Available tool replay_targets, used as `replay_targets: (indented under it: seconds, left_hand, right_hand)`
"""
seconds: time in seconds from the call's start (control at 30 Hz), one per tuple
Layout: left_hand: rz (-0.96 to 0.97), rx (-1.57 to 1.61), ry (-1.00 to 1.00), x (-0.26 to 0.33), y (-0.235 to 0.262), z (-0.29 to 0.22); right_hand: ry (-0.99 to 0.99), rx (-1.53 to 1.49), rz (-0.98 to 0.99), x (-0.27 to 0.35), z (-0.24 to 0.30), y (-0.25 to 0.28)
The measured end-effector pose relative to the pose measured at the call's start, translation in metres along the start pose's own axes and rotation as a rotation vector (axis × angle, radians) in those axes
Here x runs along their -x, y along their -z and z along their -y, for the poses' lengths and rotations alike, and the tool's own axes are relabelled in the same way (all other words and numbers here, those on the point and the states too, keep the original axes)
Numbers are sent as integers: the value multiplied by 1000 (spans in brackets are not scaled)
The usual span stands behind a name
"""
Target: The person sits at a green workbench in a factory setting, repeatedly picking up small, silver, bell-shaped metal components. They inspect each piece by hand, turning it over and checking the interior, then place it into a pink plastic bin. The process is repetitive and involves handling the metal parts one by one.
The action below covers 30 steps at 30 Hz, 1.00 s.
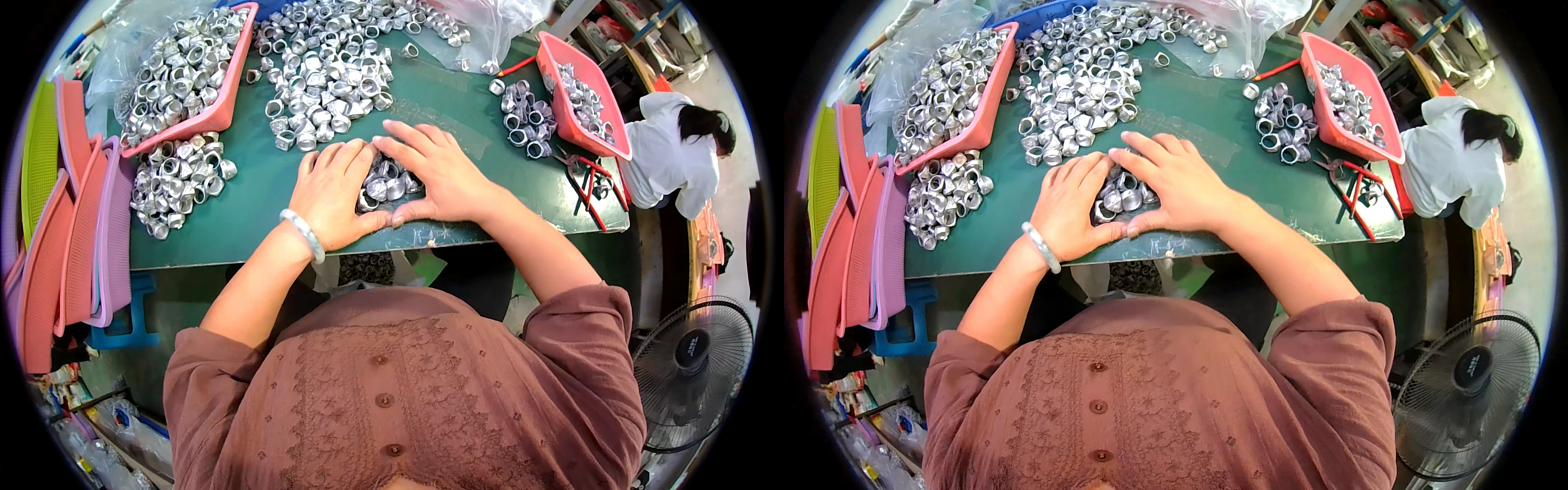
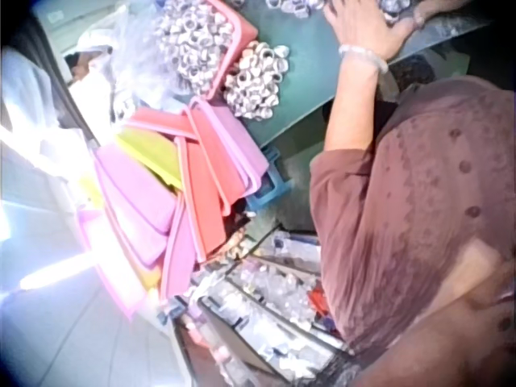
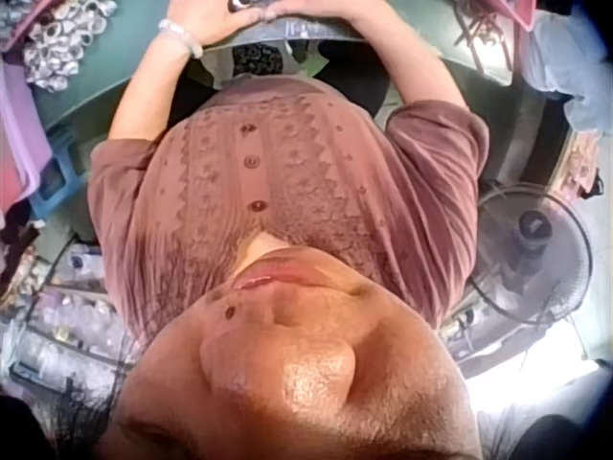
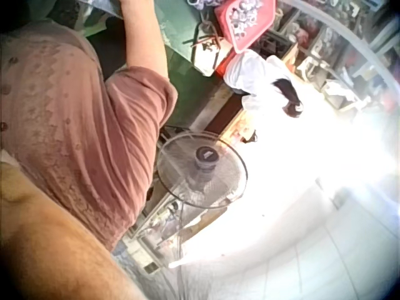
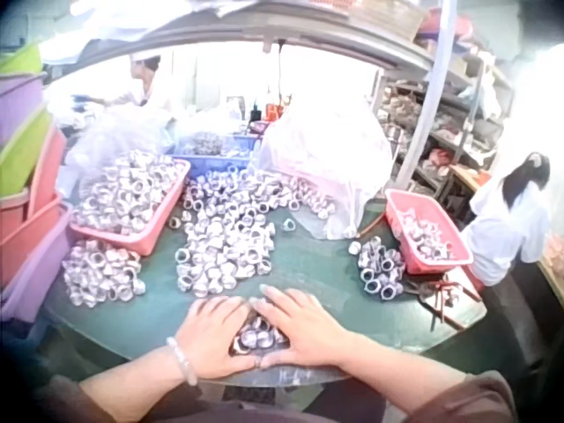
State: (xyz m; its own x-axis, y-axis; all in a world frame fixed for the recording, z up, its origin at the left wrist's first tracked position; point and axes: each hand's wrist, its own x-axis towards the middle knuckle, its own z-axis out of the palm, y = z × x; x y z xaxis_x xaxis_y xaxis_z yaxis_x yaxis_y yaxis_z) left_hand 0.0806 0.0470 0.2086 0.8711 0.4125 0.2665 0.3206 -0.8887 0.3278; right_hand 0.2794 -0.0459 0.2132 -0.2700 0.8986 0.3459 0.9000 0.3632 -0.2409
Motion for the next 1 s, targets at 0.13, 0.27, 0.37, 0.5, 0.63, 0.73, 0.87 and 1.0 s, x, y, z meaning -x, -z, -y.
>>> replay_targets:
  seconds: [0.13, 0.27, 0.37, 0.5, 0.63, 0.73, 0.87, 1.0]
  left_hand:
    - [-121, 37, -37, 4, -12, 4]
    - [-110, 112, 22, 5, -6, 0]
    - [-109, 43, 60, 5, -5, -10]
    - [-153, -163, 77, 5, -14, -12]
    - [-92, -200, 192, 1, -13, -20]
    - [-111, -204, 154, 2, -12, -20]
    - [-19, -299, 65, -10, -7, -16]
    - [20, -385, 47, -18, -9, -8]
  right_hand:
    - [79, -12, 41, -9, -14, -1]
    - [101, 14, -54, 1, 4, -5]
    - [-2, 82, 8, 2, 14, -8]
    - [-79, 245, -40, -1, 23, -14]
    - [-122, 367, -135, 6, 31, -22]
    - [-178, 400, -160, 9, 33, -25]
    - [-217, 376, -68, 5, 37, -17]
    - [-200, 366, -68, 4, 32, -20]
